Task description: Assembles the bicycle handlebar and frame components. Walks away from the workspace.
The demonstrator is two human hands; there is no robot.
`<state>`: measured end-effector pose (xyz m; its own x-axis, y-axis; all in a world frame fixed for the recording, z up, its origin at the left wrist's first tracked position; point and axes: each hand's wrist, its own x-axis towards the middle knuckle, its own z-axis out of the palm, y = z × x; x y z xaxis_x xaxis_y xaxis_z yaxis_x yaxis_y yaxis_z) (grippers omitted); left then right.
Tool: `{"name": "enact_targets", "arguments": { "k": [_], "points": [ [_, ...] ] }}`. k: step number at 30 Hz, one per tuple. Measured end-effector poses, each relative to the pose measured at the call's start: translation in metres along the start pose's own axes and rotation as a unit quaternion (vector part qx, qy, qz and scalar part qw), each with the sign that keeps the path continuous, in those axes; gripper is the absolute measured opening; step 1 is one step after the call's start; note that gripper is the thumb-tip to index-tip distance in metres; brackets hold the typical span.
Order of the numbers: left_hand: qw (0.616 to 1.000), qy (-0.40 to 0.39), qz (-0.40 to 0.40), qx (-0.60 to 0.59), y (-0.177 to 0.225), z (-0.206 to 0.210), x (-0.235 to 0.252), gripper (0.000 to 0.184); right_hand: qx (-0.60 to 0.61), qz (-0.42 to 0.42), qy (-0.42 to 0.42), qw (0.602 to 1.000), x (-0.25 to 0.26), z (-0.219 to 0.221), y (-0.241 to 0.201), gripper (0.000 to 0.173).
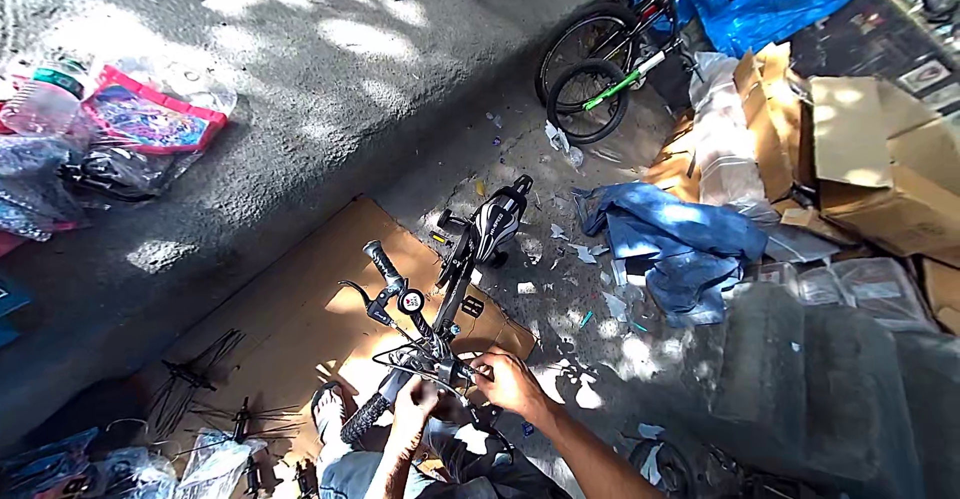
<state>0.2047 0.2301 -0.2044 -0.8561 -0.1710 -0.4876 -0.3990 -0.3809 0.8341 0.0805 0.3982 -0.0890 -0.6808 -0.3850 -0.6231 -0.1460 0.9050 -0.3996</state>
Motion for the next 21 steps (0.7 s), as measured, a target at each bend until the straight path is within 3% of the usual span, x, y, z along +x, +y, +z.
{"name": "enact_targets", "arguments": {
  "k": [4, 10, 16, 21],
  "points": [
    [0.995, -0.081, 0.013, 0.062, 0.013, 0.001, 0.005, 0.035, 0.016, -0.007, -0.010, 1.000, 0.002, 0.002, -0.002, 0.041],
    [0.997, -0.068, -0.017, 0.029, 0.022, -0.014, 0.007, 0.020, 0.115, -0.040, 0.005, 0.993, 0.023, 0.007, 0.006, 0.038],
    [0.990, -0.122, -0.026, 0.061, 0.034, -0.029, 0.019, 0.015, 0.031, 0.011, 0.013, 0.999, 0.037, 0.020, -0.003, 0.041],
    [0.987, -0.144, -0.042, 0.061, 0.042, -0.034, 0.026, 0.015, -0.051, -0.075, 0.018, 0.996, 0.040, 0.021, -0.008, 0.037]
  ]
}}
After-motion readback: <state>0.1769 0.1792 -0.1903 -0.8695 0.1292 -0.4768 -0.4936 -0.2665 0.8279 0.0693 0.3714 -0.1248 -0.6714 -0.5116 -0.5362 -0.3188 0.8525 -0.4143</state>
